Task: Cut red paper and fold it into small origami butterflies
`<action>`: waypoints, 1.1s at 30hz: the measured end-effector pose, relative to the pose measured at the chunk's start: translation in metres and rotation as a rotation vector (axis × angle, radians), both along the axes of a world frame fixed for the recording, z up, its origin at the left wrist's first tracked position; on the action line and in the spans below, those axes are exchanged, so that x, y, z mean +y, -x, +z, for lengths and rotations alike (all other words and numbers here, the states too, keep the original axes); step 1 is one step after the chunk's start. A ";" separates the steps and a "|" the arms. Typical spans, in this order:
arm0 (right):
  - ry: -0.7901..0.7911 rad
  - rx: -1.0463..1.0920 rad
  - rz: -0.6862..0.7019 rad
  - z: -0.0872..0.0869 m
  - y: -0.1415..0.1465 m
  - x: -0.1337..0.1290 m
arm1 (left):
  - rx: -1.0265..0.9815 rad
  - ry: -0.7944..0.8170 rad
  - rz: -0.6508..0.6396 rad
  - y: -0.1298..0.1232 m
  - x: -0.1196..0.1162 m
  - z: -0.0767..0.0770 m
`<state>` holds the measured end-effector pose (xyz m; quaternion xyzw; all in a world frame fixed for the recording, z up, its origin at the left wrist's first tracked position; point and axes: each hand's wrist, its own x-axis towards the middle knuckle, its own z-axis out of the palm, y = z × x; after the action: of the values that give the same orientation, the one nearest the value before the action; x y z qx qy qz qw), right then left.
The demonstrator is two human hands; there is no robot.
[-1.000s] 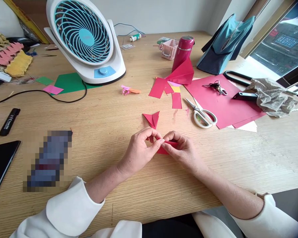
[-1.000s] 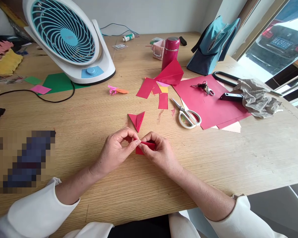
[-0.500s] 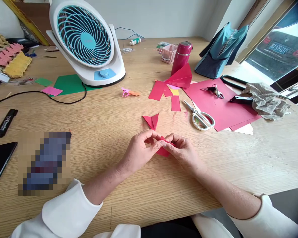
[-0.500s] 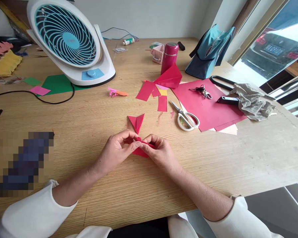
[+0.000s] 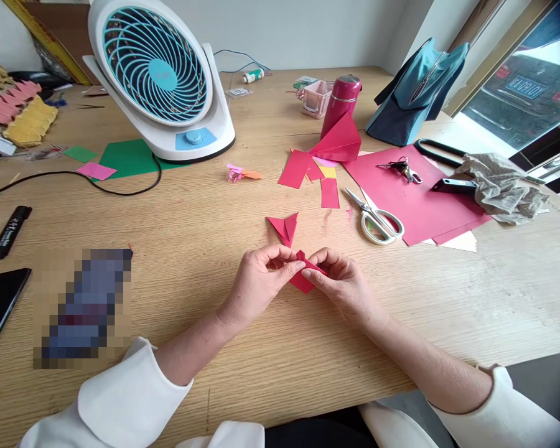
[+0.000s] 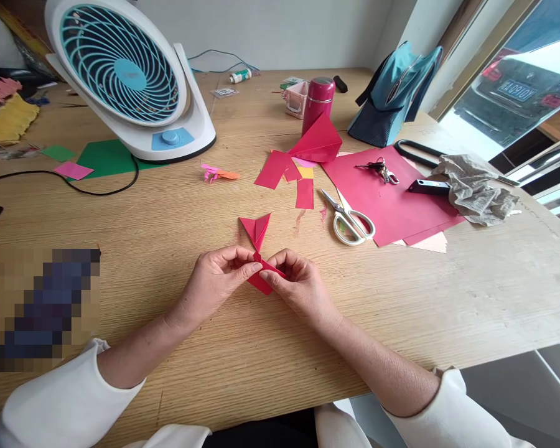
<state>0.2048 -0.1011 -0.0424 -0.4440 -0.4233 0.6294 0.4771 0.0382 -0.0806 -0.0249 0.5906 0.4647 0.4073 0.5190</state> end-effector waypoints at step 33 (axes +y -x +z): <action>-0.029 -0.178 0.022 0.000 -0.006 0.004 | -0.194 0.241 -0.021 0.002 0.005 -0.002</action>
<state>0.2111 -0.0973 -0.0425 -0.4863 -0.4780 0.5866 0.4369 0.0358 -0.0751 -0.0271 0.4868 0.4517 0.3980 0.6329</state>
